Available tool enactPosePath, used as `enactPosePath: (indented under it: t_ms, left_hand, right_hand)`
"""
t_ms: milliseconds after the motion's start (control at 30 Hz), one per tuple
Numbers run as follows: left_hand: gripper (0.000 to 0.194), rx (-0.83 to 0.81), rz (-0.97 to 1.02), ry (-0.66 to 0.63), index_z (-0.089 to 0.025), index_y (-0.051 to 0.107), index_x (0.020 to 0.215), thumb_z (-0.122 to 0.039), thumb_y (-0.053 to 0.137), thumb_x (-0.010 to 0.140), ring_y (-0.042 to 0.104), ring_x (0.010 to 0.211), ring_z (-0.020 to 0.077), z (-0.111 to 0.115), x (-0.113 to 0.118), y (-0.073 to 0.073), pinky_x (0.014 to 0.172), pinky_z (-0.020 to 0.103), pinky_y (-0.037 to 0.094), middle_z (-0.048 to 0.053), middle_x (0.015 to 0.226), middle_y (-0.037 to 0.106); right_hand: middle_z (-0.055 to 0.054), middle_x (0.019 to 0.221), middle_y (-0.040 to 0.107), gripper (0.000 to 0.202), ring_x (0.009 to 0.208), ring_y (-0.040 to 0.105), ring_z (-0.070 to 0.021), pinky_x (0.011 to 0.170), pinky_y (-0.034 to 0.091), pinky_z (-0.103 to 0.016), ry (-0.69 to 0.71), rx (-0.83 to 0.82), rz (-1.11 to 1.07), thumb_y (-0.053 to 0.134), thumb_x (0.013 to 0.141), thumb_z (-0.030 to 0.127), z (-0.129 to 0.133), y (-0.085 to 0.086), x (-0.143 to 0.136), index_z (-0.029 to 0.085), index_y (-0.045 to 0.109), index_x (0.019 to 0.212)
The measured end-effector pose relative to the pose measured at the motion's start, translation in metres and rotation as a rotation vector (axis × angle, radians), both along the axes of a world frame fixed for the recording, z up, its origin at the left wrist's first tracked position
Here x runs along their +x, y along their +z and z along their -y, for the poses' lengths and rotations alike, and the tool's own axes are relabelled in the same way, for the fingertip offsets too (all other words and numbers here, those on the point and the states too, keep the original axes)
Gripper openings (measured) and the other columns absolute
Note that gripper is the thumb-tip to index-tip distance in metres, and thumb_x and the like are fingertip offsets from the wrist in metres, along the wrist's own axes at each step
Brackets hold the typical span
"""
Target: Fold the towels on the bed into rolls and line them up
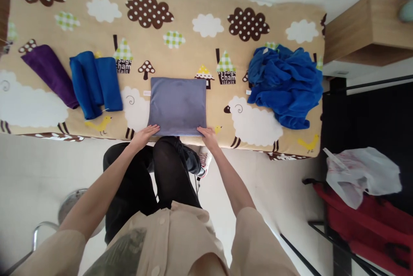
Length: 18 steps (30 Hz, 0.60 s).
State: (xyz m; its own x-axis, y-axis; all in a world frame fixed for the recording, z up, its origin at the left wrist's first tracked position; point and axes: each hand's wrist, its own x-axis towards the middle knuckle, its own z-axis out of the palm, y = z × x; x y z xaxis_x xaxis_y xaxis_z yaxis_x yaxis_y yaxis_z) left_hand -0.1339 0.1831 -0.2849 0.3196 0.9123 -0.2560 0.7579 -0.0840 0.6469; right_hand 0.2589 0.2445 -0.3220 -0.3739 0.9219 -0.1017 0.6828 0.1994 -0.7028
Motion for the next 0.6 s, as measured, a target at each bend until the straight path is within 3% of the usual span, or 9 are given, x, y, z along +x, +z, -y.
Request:
enactPosePath:
  t_ms: [167,267,400,600]
  left_hand:
    - [0.045,-0.053,0.003,0.425,-0.02,0.077,0.12,-0.021,0.047,0.086,0.068,0.124,0.0264,-0.005,0.0,0.001,0.118,0.041,0.048,0.009,0.128,0.075]
    - [0.034,-0.115,-0.027,0.6,-0.019,0.078,0.11,-0.031,0.055,0.089,0.073,0.106,0.0279,-0.014,0.003,0.008,0.106,0.037,0.053,0.01,0.112,0.079]
    - [0.026,-0.156,-0.053,0.651,-0.019,0.076,0.098,-0.034,0.057,0.09,0.072,0.096,0.0277,-0.017,0.001,0.012,0.098,0.034,0.053,0.009,0.095,0.078]
    - [0.017,-0.218,-0.039,0.709,-0.021,0.069,0.083,-0.031,0.057,0.087,0.071,0.091,0.0252,-0.01,0.0,-0.004,0.094,0.033,0.053,0.008,0.086,0.075]
  right_hand:
    - [-0.007,0.11,0.081,0.036,0.106,0.075,-0.0254,0.105,0.056,-0.043,-0.353,-0.145,-0.166,0.057,0.076,0.018,-0.003,-0.001,-0.01,0.022,0.082,0.102]
    - [-0.01,0.102,0.081,0.026,0.095,0.075,-0.0254,0.095,0.06,-0.041,-0.503,-0.213,-0.25,0.066,0.077,0.032,-0.009,0.0,-0.013,0.019,0.079,0.095]
    - [-0.006,0.081,0.076,0.026,0.078,0.07,-0.0218,0.078,0.06,-0.035,-0.575,-0.267,-0.267,0.069,0.077,0.044,-0.01,0.005,-0.007,0.019,0.073,0.081]
    - [-0.002,0.065,0.064,0.029,0.068,0.062,-0.018,0.066,0.054,-0.029,-0.564,-0.306,-0.216,0.071,0.075,0.043,-0.013,0.015,-0.002,0.022,0.057,0.061]
